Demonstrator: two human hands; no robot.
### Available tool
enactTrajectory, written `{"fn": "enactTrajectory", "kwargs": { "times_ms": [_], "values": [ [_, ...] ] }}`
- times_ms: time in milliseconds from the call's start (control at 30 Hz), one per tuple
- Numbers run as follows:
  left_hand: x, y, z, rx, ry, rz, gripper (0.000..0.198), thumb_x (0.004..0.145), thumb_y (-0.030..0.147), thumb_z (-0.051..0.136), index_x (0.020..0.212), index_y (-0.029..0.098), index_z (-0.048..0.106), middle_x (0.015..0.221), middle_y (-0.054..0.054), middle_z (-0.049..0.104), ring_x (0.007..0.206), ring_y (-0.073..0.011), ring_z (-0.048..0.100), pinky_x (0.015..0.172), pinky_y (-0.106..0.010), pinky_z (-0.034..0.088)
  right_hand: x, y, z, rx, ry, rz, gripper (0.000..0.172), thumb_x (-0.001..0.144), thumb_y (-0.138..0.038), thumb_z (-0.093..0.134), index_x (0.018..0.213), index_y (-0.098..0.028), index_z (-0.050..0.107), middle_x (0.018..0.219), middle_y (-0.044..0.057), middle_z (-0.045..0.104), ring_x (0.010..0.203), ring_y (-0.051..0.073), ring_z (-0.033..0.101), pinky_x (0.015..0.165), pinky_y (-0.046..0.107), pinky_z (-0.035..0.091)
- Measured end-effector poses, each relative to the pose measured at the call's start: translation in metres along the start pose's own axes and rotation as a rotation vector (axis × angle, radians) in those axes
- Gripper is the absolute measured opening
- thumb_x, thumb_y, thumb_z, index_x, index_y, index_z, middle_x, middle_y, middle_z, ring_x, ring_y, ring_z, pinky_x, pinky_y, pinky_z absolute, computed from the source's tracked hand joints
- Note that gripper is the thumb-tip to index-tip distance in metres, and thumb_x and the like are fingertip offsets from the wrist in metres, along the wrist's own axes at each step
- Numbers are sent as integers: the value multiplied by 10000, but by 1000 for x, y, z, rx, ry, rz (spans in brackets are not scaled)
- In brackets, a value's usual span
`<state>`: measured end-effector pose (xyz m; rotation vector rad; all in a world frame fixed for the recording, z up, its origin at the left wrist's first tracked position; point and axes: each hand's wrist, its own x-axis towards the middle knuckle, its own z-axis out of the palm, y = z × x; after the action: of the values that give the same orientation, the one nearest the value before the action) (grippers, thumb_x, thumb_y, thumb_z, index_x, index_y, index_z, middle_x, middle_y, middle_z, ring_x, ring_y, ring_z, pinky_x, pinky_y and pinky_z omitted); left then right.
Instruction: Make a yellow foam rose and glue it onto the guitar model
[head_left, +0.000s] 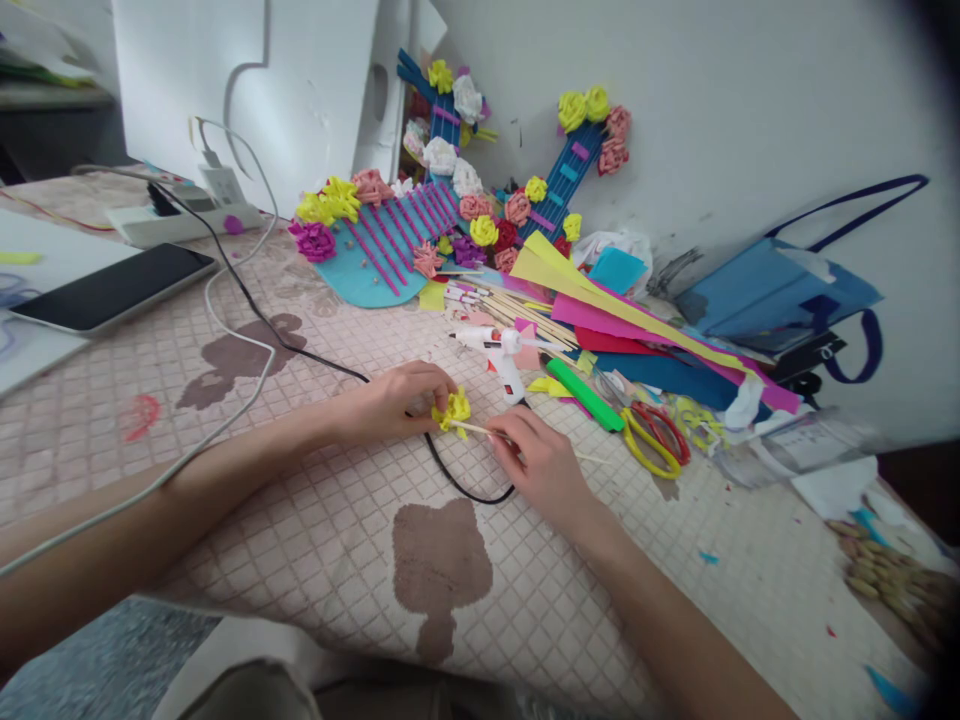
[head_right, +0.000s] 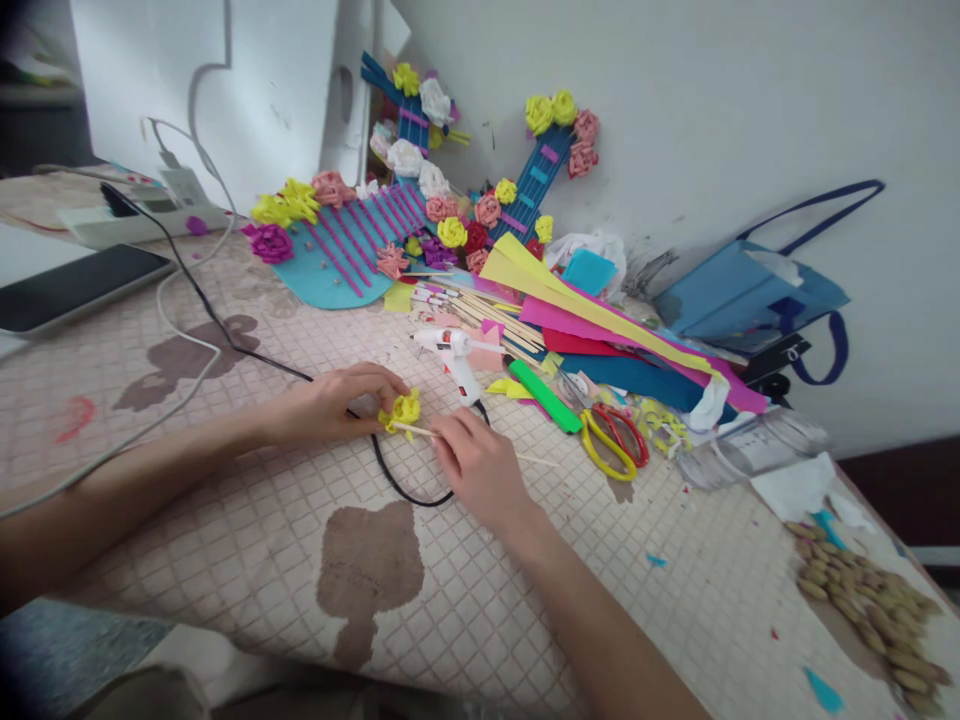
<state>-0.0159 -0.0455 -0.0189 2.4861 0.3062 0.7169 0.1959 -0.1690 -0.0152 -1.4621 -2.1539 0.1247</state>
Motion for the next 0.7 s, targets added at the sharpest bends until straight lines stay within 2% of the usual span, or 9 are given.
{"fn": "enactTrajectory", "kwargs": {
  "times_ms": [200,700],
  "values": [
    [0,2,0,-5,11,4,86,758,117,603,819,152,554,1027,-91,630,983,-177,592,854,-311,477,0,-5,-1,-50,13,-24,198,924,-168,409,1033,-212,569,959,63,612,880,184,597,760,310,503],
    [0,1,1,5,17,14,112,744,110,626,827,150,562,1022,-81,630,978,-174,589,848,-295,470,4,-14,2,-188,-38,-27,214,912,-128,431,981,-190,624,940,51,624,848,159,596,683,250,462]
  ]
}}
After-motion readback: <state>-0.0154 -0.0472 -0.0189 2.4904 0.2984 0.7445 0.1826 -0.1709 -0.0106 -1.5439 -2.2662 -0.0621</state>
